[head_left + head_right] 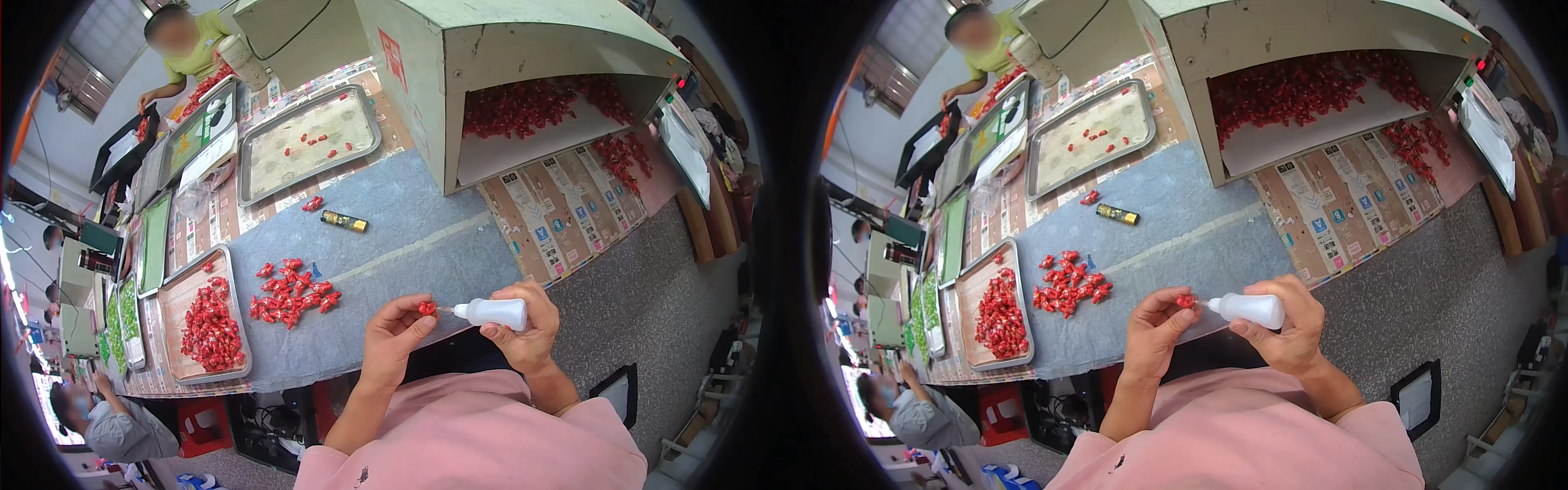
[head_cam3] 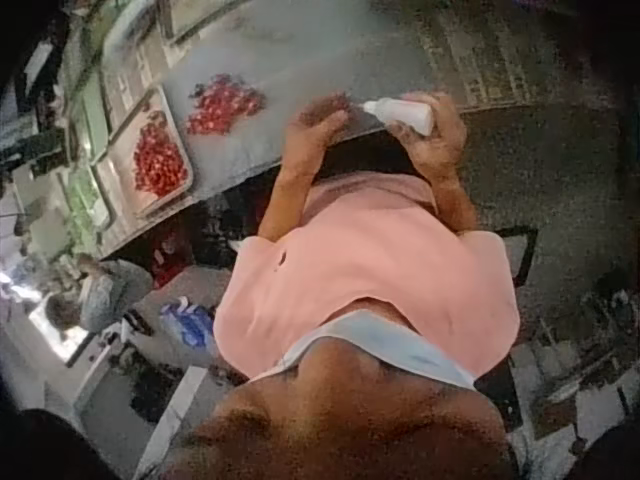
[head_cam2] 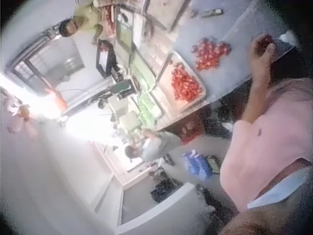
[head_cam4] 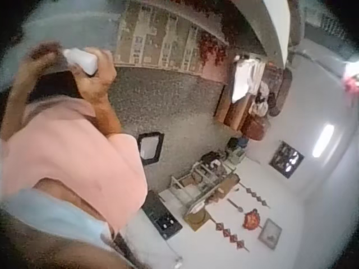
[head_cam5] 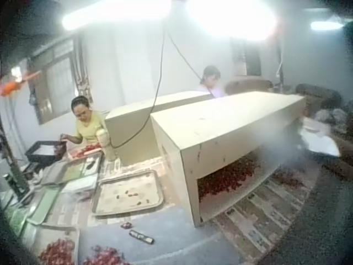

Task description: The person applies a small amount of liquid from a white bottle onto red candies and then wraps them in red foil. The wrapped candies are placed into a cardboard box. Another person is visible in the background performing a similar task.

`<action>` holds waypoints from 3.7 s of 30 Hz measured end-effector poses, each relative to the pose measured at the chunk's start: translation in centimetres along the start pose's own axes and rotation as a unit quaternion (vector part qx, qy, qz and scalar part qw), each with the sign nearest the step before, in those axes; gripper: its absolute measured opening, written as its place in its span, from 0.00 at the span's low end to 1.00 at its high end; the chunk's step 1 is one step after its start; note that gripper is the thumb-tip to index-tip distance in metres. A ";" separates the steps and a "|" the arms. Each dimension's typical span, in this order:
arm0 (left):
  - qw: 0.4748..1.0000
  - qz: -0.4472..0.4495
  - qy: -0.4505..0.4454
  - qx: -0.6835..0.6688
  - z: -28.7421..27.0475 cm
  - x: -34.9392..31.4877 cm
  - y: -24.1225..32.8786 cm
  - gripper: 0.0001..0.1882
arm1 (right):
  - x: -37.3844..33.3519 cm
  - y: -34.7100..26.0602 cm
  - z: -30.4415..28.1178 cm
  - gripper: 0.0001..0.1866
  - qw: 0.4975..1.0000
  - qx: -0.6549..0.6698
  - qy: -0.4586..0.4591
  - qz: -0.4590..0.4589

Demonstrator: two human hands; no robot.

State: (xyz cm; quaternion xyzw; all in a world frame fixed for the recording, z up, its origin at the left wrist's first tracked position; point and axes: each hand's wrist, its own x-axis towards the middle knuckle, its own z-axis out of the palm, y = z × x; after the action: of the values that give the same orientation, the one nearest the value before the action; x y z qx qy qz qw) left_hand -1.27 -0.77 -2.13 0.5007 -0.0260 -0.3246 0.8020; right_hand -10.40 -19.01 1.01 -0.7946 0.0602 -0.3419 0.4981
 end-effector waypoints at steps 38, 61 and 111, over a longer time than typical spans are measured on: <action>1.000 0.009 0.007 0.018 0.0 0.0 -0.3 0.14 | -0.1 -0.2 -0.3 0.21 0.999 0.003 -0.007 -0.033; 1.000 0.006 -0.005 0.005 -0.3 0.0 -0.3 0.15 | 0.7 1.8 1.0 0.17 0.990 0.036 0.000 0.139; 0.985 -0.022 -0.045 -0.167 -0.4 -0.6 -0.8 0.11 | 0.1 1.2 1.1 0.07 0.969 0.135 -0.129 0.161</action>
State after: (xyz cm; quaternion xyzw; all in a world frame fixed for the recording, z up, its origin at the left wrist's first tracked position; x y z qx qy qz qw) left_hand -1.97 -0.37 -2.83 0.3447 0.0038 -0.3643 0.8651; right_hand -9.34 -18.80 -0.20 -0.7375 0.0758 -0.1569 0.6525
